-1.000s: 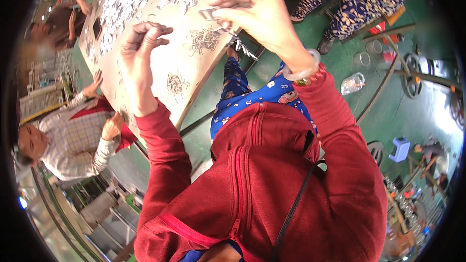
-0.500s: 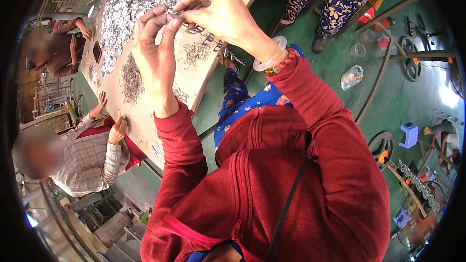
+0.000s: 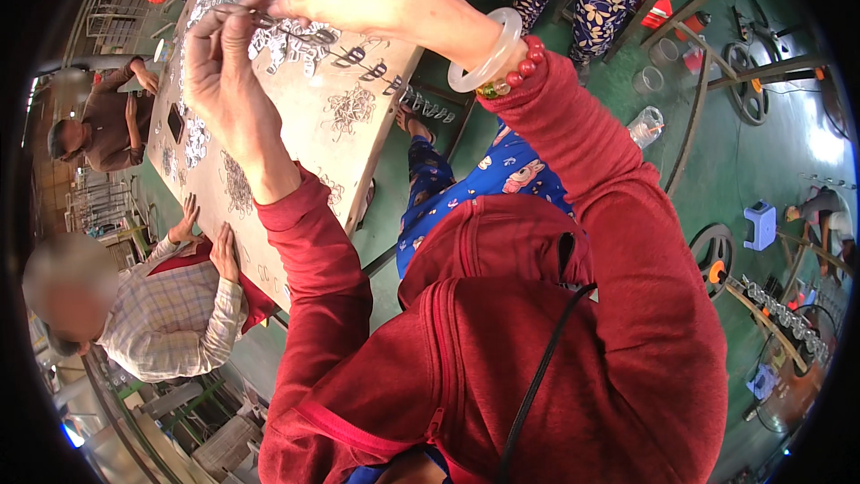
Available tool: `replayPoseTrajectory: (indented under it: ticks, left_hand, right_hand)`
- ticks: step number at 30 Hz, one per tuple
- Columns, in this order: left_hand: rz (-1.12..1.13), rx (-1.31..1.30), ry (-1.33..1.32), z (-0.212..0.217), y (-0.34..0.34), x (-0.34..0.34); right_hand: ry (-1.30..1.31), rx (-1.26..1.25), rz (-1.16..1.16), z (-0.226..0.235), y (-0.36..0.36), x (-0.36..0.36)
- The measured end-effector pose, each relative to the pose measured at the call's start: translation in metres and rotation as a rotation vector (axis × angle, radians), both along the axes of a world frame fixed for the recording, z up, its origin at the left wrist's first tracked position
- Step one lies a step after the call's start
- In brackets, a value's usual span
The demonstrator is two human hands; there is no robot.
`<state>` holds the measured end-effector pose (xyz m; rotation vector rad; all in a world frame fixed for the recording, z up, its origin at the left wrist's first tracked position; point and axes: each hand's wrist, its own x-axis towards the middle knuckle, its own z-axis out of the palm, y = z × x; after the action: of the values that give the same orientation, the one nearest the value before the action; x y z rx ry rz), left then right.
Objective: The person picks up metal links and small metal plates from a table, joins them together by hand to form a chain of hooks, and then hangs the completed hook chain onto a metal rack.
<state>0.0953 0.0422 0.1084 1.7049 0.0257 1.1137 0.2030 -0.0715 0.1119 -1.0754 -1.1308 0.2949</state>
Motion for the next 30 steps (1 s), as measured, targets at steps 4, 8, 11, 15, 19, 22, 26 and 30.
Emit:
replayPoseTrajectory:
  ticks: [4,8,11,15,19,22,26,30]
  left_hand:
    - [-0.007,-0.010,-0.103,0.017,0.002,0.009]
    - [-0.030,-0.060,-0.115,0.039,-0.007,0.016]
    - [-0.153,0.054,-0.133,0.055,-0.007,0.020]
    - [-0.163,0.062,-0.184,0.067,-0.028,0.012]
    - [-0.128,0.025,-0.215,0.066,-0.031,0.016]
    - [-0.182,0.041,-0.231,0.069,-0.033,0.016]
    - [-0.233,0.028,-0.308,0.068,-0.029,0.021]
    - [-0.065,0.115,-0.213,0.064,-0.028,0.003]
  right_hand:
    - [-0.218,-0.009,-0.184,0.030,-0.012,-0.007]
    - [-0.241,0.167,-0.232,0.032,-0.005,0.005]
    - [-0.182,0.279,-0.216,0.038,-0.009,-0.002]
    - [-0.135,0.246,-0.143,0.048,-0.011,0.002]
    - [-0.141,0.388,-0.102,0.049,-0.010,0.002]
    - [-0.210,0.370,-0.213,0.050,-0.017,-0.002]
    - [-0.057,0.487,-0.106,0.052,-0.007,-0.001]
    - [-0.062,0.510,-0.403,0.057,-0.030,0.014]
